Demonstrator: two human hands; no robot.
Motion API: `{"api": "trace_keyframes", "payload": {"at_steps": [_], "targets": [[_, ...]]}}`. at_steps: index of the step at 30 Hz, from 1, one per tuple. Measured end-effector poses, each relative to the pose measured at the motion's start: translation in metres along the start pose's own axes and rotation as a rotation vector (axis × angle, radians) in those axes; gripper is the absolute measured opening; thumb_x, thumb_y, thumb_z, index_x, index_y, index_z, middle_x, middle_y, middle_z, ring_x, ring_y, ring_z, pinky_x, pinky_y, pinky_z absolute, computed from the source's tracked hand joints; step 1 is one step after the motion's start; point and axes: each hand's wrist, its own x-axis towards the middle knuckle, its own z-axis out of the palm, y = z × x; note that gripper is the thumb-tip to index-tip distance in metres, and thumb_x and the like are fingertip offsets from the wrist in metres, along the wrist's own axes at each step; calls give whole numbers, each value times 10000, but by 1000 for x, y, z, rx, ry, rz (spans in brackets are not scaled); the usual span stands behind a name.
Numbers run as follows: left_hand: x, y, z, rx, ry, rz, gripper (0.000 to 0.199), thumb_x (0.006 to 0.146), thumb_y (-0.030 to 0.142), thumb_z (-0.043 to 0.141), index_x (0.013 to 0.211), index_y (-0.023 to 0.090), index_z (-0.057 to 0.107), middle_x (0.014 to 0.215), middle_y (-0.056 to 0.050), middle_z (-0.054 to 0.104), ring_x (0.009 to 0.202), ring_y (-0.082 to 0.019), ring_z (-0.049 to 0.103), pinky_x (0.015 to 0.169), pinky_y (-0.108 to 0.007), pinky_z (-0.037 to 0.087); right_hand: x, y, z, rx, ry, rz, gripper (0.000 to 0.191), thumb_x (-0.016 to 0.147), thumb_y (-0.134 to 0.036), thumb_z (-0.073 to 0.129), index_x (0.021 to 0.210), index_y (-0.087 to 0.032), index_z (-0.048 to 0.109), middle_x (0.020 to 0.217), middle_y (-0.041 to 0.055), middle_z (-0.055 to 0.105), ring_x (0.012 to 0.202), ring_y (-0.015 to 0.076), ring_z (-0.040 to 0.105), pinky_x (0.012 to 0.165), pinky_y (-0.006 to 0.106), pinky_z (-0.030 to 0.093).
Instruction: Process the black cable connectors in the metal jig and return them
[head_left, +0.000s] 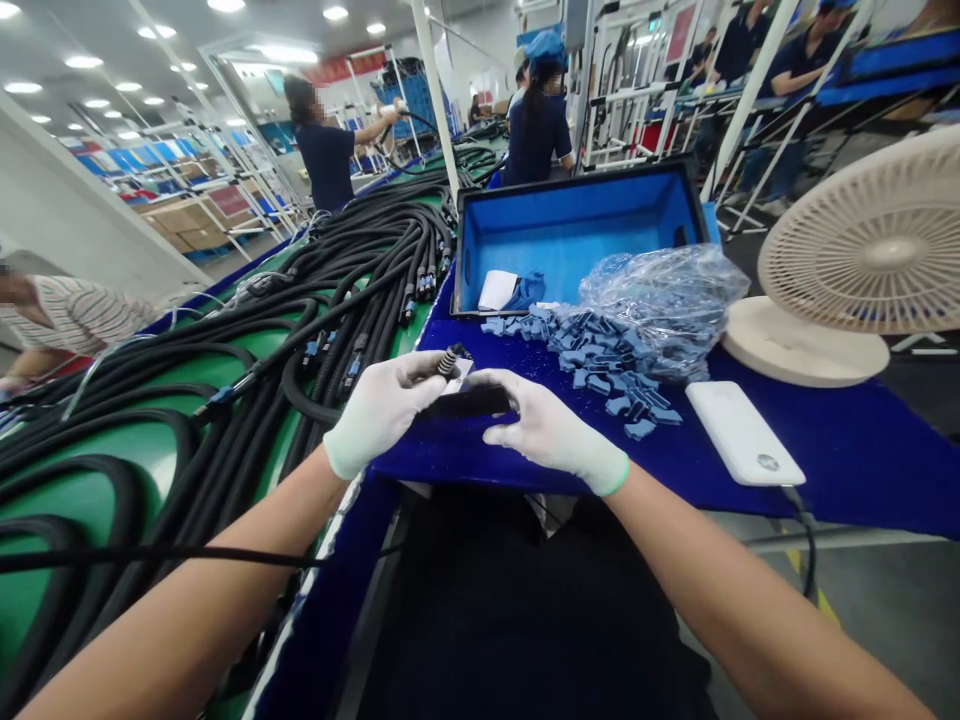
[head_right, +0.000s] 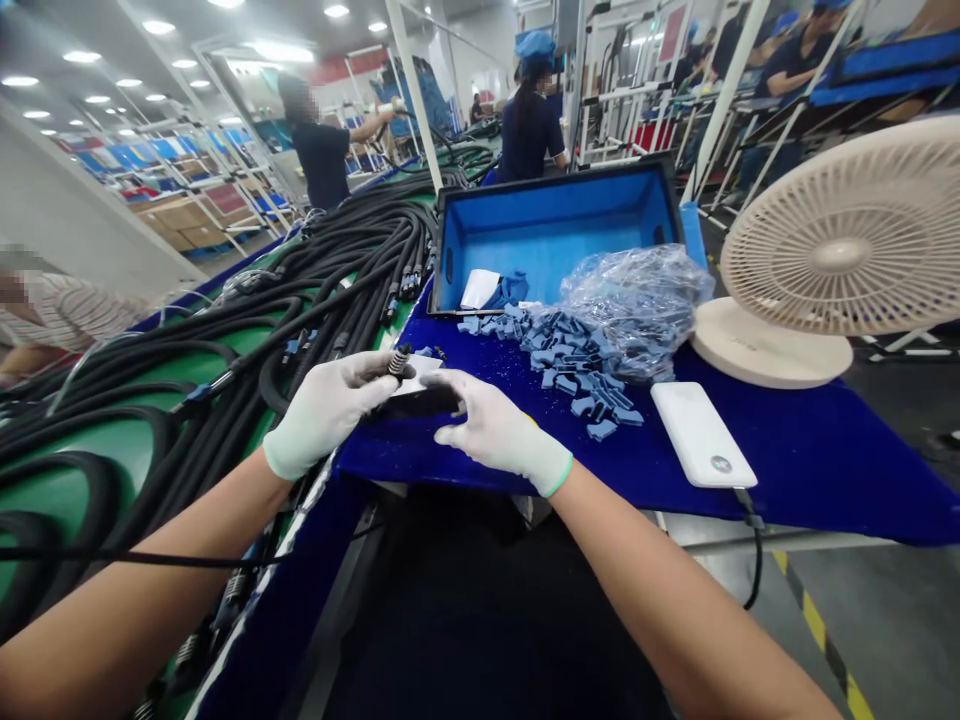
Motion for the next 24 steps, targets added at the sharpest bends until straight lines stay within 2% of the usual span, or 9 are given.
{"api": "trace_keyframes", "payload": {"at_steps": [2, 5, 7, 10, 15, 17, 19, 21, 24], "targets": [[-9, 5, -4, 33, -42, 112, 374, 915, 364, 660, 1244, 213, 754, 1263, -68, 734, 1175, -286, 667, 1083, -386, 475, 3, -12, 2, 125, -1, -80, 502, 810, -183, 741, 1296, -219, 619, 1332, 65, 672, 1240, 234, 629, 1116, 386, 450], [-22, 6, -7, 49, 11, 218, 323, 924, 311, 657, 1222, 241, 763, 1214, -66, 715, 1139, -273, 665, 1062, -382, 489, 7, -28, 4, 148, 25, -66, 379, 787, -217, 777, 1150, -215, 667, 1186, 46, 717, 1109, 234, 668, 1046, 397, 484], [-29, 5, -6, 65, 50, 229, 312, 917, 286, 671, 1214, 260, 766, 1142, -63, 711, 1073, -261, 675, 1007, -377, 517, 9, -34, 4, 164, 66, 9, 356, 767, -217, 779, 1104, -214, 665, 1131, 34, 719, 1043, 228, 674, 995, 394, 500], [-35, 0, 1, 123, 23, 243, 293, 912, 278, 685, 1188, 284, 780, 1089, -59, 702, 1032, -254, 677, 958, -372, 535, 13, -34, 7, 217, 98, 105, 337, 752, -196, 758, 1070, -207, 645, 1086, 21, 712, 991, 213, 669, 944, 376, 505], [-37, -7, 11, 266, 54, 322, 262, 935, 250, 644, 1156, 262, 784, 1040, -76, 693, 971, -231, 677, 880, -348, 556, 17, -28, 14, 340, 58, 136, 403, 727, -159, 740, 1106, -204, 611, 1101, 11, 677, 1019, 206, 632, 950, 363, 487], [-34, -11, 10, 316, 7, 398, 256, 938, 242, 633, 1140, 264, 790, 1019, -82, 696, 932, -224, 673, 841, -343, 556, 17, -26, 15, 405, 7, 162, 417, 705, -146, 746, 1093, -204, 606, 1087, 8, 663, 1001, 205, 625, 920, 350, 496], [-26, -16, 8, 279, -81, 415, 269, 920, 252, 660, 1158, 279, 784, 1029, -78, 697, 936, -224, 668, 853, -349, 553, 16, -26, 16, 443, -31, 193, 412, 684, -151, 763, 1059, -206, 600, 1032, 0, 656, 950, 202, 620, 871, 341, 506], [-14, -21, 6, 110, -134, 323, 460, 862, 271, 736, 1321, 285, 699, 1078, -71, 682, 949, -223, 668, 876, -359, 556, 15, -26, 16, 432, -4, 213, 389, 679, -165, 766, 1024, -207, 591, 979, -10, 648, 923, 201, 610, 851, 344, 505], [0, -24, 10, -120, -144, 104, 941, 744, 300, 842, 1578, 263, 408, 1109, -57, 658, 905, -207, 673, 862, -360, 565, 14, -24, 16, 381, 99, 220, 354, 687, -156, 737, 1002, -201, 585, 988, -7, 656, 940, 198, 610, 874, 361, 501]]}}
